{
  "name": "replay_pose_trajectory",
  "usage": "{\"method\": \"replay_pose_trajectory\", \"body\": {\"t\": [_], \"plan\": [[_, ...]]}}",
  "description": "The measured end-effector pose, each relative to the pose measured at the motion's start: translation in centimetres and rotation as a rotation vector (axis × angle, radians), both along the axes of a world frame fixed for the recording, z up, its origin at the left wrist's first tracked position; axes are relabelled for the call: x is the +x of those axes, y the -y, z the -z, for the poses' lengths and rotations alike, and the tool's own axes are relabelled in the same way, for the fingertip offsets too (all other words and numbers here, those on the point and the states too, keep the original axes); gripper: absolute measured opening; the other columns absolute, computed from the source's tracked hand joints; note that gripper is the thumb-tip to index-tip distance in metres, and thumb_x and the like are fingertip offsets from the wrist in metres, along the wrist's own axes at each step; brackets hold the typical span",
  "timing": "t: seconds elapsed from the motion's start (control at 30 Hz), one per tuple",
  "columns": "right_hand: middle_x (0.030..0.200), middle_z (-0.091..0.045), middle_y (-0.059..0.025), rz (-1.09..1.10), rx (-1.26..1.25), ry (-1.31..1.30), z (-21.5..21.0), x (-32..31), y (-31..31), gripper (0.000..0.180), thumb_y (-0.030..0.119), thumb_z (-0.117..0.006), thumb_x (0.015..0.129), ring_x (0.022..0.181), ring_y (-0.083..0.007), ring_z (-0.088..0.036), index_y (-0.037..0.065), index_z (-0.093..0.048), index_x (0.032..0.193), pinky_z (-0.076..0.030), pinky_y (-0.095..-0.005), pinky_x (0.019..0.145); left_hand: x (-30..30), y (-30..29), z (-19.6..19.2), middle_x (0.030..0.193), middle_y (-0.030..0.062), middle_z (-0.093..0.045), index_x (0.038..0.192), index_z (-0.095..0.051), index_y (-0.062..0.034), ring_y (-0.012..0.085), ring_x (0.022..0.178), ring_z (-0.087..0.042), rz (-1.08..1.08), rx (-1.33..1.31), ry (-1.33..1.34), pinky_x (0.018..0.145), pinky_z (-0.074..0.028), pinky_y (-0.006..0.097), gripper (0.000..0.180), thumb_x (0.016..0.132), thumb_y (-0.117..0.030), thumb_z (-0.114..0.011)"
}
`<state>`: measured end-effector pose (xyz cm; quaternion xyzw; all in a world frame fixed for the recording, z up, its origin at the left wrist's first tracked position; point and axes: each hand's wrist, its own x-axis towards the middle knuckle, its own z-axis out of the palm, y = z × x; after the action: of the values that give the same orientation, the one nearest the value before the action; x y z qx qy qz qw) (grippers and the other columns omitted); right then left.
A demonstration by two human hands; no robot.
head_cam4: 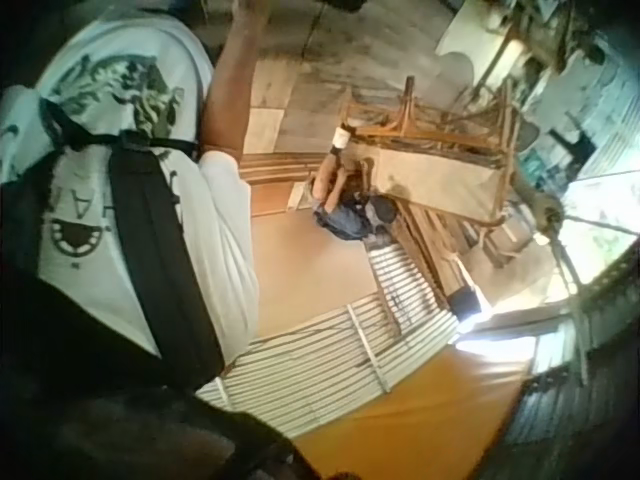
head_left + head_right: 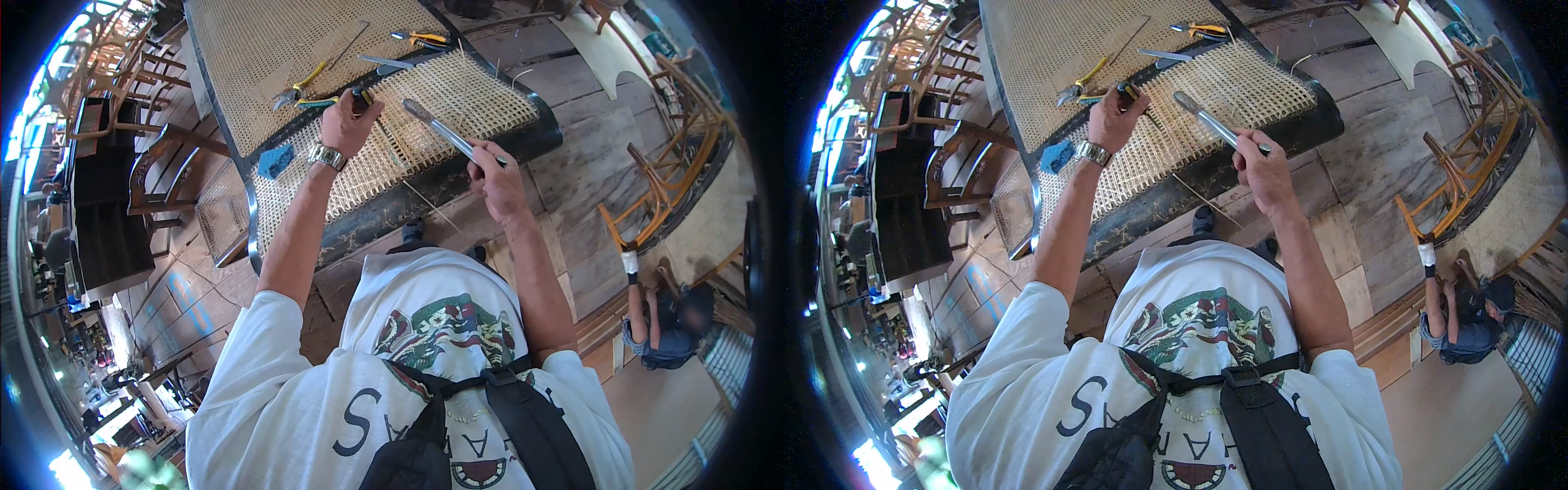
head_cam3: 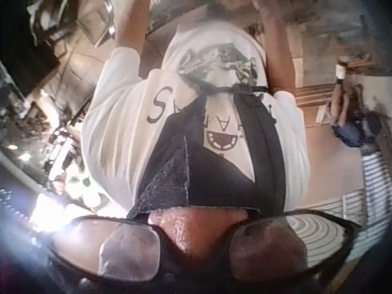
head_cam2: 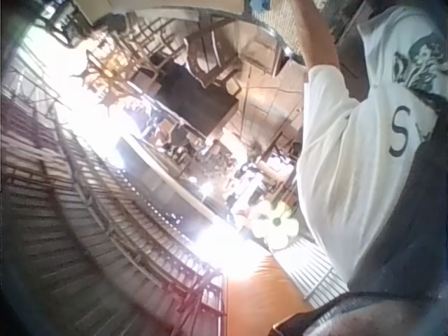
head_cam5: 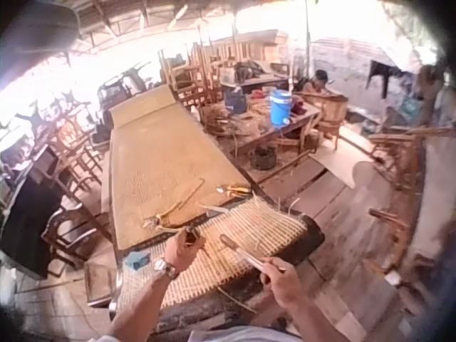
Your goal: Repairing and weaving the cane mesh onto a furniture frame using specialized tools.
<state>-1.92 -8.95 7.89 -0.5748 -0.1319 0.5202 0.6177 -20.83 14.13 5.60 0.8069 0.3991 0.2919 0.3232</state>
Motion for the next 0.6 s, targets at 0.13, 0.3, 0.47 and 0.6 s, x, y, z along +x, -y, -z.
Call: {"method": "replay_pose_trajectory", "body": {"t": [0.13,0.3,0.47,0.6], "plan": [[0.071,-0.053,0.0027,-0.004,-0.015,0.074,-0.1,-1.5,-0.7,0.027,0.018,-0.056,0.098,0.054,-0.0032,-0.04,0.005,-0.065,0.118,-0.031,-0.0186,0.046,0.2,0.0,0.2,0.079,0.015,-0.071,0.098,-0.064,-0.0014,0.0296,0.071,-0.068,0.032,0.025,-0.129,0.065,-0.052,0.039,0.044,0.086,-0.041,-0.077],[0.073,-0.053,0.002,-0.071,0.004,-0.033,0.2,-0.5,-0.3,0.025,0.019,-0.057,0.099,0.056,-0.0023,-0.04,0.004,-0.065,0.119,-0.029,-0.017,0.047,-0.3,-0.6,0.4,0.08,0.0136,-0.072,0.1,-0.066,-0.0034,0.0268,0.072,-0.069,0.011,-0.007,-0.017,0.066,-0.052,0.037,0.04,0.086,-0.04,-0.077],[0.075,-0.052,0.002,-0.025,0.018,-0.041,-0.2,0.0,-0.8,0.025,0.02,-0.057,0.101,0.056,-0.002,-0.038,0.005,-0.065,0.119,-0.029,-0.0165,0.047,-0.1,-0.8,0.4,0.082,0.0133,-0.074,0.101,-0.067,-0.0026,0.0248,0.073,-0.071,-0.029,-0.001,-0.025,0.067,-0.054,0.035,0.039,0.086,-0.037,-0.078],[0.075,-0.053,0.0019,-0.018,0.027,-0.027,0.1,-0.6,-1.3,0.025,0.02,-0.057,0.101,0.056,-0.002,-0.038,0.005,-0.065,0.119,-0.029,-0.0167,0.047,0.0,-0.8,0.1,0.082,0.0143,-0.074,0.101,-0.067,-0.0018,0.027,0.074,-0.072,-0.012,0.006,-0.017,0.066,-0.054,0.037,0.04,0.086,-0.037,-0.078]]}}
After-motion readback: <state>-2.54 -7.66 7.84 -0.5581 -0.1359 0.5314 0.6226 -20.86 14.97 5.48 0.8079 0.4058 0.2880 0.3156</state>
